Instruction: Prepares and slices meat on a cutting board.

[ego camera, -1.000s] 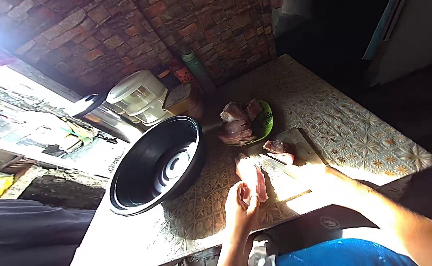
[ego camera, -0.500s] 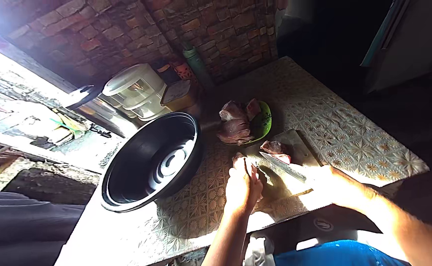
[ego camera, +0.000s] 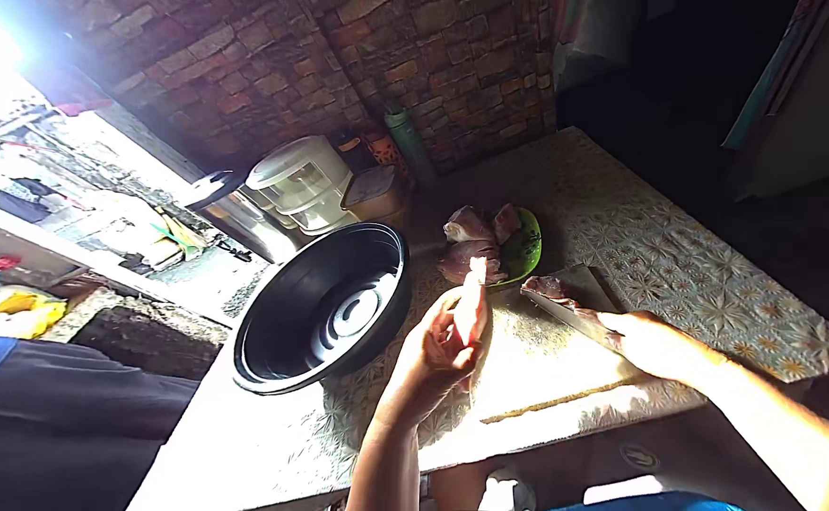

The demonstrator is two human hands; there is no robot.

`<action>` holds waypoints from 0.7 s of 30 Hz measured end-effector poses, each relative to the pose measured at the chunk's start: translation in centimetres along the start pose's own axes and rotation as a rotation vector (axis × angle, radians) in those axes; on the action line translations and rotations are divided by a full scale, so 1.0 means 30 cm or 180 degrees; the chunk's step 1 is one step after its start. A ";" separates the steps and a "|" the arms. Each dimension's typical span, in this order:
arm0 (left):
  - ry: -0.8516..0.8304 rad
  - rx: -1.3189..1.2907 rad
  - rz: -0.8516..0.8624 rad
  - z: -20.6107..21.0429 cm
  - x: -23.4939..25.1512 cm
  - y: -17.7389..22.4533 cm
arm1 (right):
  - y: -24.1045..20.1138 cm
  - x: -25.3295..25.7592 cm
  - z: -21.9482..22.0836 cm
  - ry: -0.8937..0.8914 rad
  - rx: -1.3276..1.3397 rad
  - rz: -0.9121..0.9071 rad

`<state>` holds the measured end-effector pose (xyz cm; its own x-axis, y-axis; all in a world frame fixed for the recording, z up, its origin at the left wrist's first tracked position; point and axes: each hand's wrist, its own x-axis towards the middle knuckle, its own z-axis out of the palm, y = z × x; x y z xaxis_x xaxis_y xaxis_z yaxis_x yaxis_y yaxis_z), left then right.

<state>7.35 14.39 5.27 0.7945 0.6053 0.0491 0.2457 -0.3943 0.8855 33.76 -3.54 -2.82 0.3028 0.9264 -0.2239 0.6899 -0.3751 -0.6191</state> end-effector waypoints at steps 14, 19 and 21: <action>-0.0476 0.1358 -0.0076 0.115 0.024 -0.250 | 0.054 -0.186 0.087 0.1236 0.0524 -0.0597; 0.0334 0.0786 0.0166 0.154 -0.056 -0.345 | -0.031 -0.179 0.153 0.1597 0.0336 -0.1316; 0.0654 0.0674 0.0314 0.189 -0.065 -0.370 | -0.075 -0.178 0.194 0.1625 0.0213 -0.1501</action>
<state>6.22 13.66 -7.28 0.6966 0.6756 0.2415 0.3003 -0.5802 0.7570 26.77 -7.46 -4.61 0.2634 0.8523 0.4518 0.7867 0.0813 -0.6120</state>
